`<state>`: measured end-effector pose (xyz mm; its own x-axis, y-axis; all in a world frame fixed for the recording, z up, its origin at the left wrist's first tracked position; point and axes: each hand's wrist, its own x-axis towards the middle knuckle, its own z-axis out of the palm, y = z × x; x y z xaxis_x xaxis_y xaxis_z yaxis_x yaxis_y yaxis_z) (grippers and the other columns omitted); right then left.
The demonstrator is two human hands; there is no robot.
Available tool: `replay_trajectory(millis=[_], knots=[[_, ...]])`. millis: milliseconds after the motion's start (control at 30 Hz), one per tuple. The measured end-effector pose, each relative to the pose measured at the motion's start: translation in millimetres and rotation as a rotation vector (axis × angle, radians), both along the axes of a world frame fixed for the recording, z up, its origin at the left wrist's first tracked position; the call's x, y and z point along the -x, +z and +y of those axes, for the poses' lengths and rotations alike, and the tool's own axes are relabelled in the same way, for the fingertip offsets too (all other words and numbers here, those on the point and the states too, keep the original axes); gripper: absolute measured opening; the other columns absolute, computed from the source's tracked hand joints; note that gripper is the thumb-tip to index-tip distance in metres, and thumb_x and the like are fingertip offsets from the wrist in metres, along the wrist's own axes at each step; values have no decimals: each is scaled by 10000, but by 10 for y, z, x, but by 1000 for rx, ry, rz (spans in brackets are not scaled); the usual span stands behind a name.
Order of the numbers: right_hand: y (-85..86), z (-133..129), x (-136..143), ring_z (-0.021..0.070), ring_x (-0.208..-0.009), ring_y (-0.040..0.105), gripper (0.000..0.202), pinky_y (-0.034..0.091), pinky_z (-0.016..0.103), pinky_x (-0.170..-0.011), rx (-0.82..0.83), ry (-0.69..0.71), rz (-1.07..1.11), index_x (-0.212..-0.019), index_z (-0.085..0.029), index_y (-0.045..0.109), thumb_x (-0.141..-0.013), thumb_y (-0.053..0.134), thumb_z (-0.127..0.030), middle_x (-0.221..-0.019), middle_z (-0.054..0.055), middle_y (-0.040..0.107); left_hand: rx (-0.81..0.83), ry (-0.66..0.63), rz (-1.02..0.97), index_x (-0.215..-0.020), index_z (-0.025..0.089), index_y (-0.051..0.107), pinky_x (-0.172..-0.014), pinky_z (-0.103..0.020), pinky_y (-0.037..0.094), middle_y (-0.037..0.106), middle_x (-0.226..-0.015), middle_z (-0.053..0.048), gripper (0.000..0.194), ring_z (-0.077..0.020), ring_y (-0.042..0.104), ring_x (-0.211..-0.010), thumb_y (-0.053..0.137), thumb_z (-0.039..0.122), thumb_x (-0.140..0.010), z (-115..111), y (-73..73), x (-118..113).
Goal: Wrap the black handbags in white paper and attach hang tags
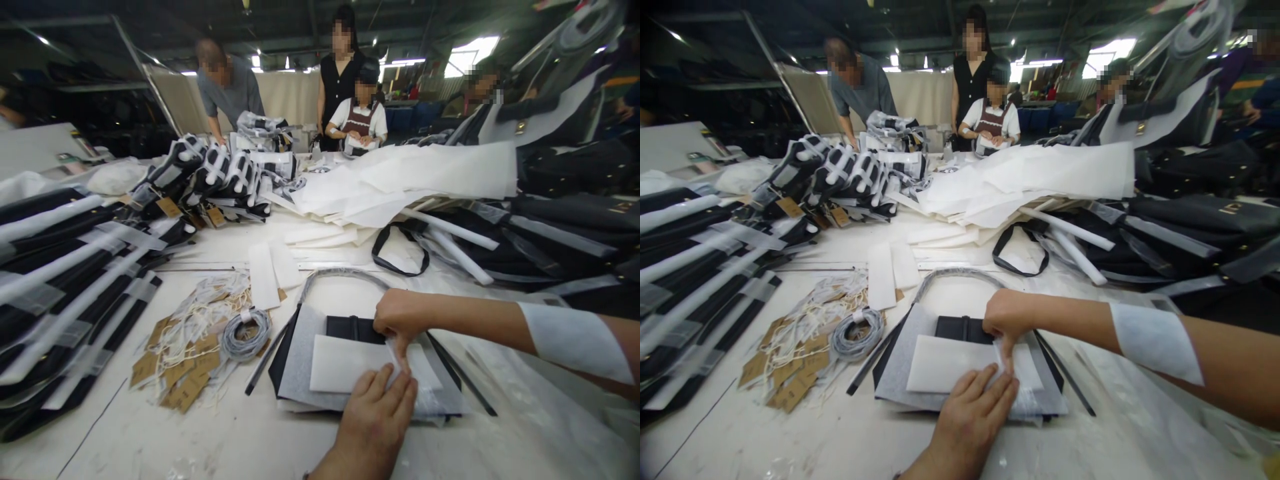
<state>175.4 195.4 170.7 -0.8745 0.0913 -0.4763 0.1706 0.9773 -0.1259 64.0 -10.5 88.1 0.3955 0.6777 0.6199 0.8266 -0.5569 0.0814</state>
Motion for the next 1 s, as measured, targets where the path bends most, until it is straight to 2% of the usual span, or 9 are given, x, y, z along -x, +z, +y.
replay_trajectory(millis=[133, 233, 467, 600, 700, 800, 867, 933, 1000], knots=[[-39, 46, -44, 109, -492, 428, 459, 209, 250, -520, 169, -201, 12, -612, -218, 615, -565, 873, -595, -518, -71, 545, -48, 16, -39, -1200, 231, 693, -948, -286, 488, 692, -1301, 66, 321, -153, 628, -1157, 411, 267, -1050, 28, 21, -5], [-98, 116, -86, 98, -482, 394, 505, 222, 243, -522, 213, -277, 12, -605, -214, 578, -528, 886, -607, -490, -97, 473, -80, 26, -44, -1181, 236, 700, -931, -284, 494, 705, -1275, 83, 338, -145, 635, -1141, 388, 265, -1055, 40, 24, -10], [-357, 415, -136, 103, -515, 424, 572, 283, 232, -509, 338, -444, 5, -702, -208, 578, -443, 896, -607, -558, -100, 509, -154, 45, -77, -1139, 240, 716, -896, -286, 496, 727, -1232, 82, 326, -145, 664, -1092, 403, 279, -1054, 63, -21, -44], [-473, 527, -130, 106, -548, 466, 540, 351, 223, -522, 455, -492, 22, -690, -184, 621, -475, 867, -614, -594, -71, 565, -181, 49, -93, -1122, 241, 717, -885, -286, 497, 735, -1212, 91, 319, -134, 674, -1068, 409, 287, -1052, 71, -48, -55], [-467, 560, -163, 131, -579, 542, 497, 408, 231, -556, 484, -555, 85, -726, -164, 659, -615, 786, -631, -627, -25, 618, -198, 56, -113, -1109, 247, 716, -873, -290, 497, 739, -1199, 99, 335, -130, 682, -1050, 389, 295, -1059, 54, -57, -62], [-345, 459, -259, 192, -702, 636, 432, 468, 282, -673, 424, -627, 223, -804, -154, 692, -813, 618, -579, -741, 53, 697, -229, 62, -134, -1107, 249, 717, -880, -290, 493, 743, -1191, 95, 328, -132, 687, -1053, 396, 298, -1058, 59, -73, -83], [-241, 287, -354, 242, -834, 670, 420, 479, 332, -786, 367, -648, 309, -899, -156, 728, -860, 561, -539, -880, 103, 738, -295, 72, -162, -1065, 250, 731, -842, -284, 495, 759, -1145, 96, 321, -129, 704, -1000, 412, 281, -1053, 103, -97, -117], [-182, 70, -454, 300, -953, 675, 448, 472, 383, -875, 330, -647, 344, -1029, -171, 747, -807, 631, -543, -1019, 129, 748, -421, 94, -215, -964, 258, 751, -759, -281, 493, 782, -1047, 108, 320, -120, 721, -889, 440, 258, -1041, 183, -148, -169], [-201, -111, -528, 379, -1026, 654, 610, 471, 450, -901, 273, -656, 350, -1122, -170, 738, -654, 772, -559, -1101, 170, 728, -580, 125, -283, -834, 269, 751, -672, -285, 472, 793, -927, 122, 311, -110, 716, -772, 499, 257, -1016, 286, -250, -230]])
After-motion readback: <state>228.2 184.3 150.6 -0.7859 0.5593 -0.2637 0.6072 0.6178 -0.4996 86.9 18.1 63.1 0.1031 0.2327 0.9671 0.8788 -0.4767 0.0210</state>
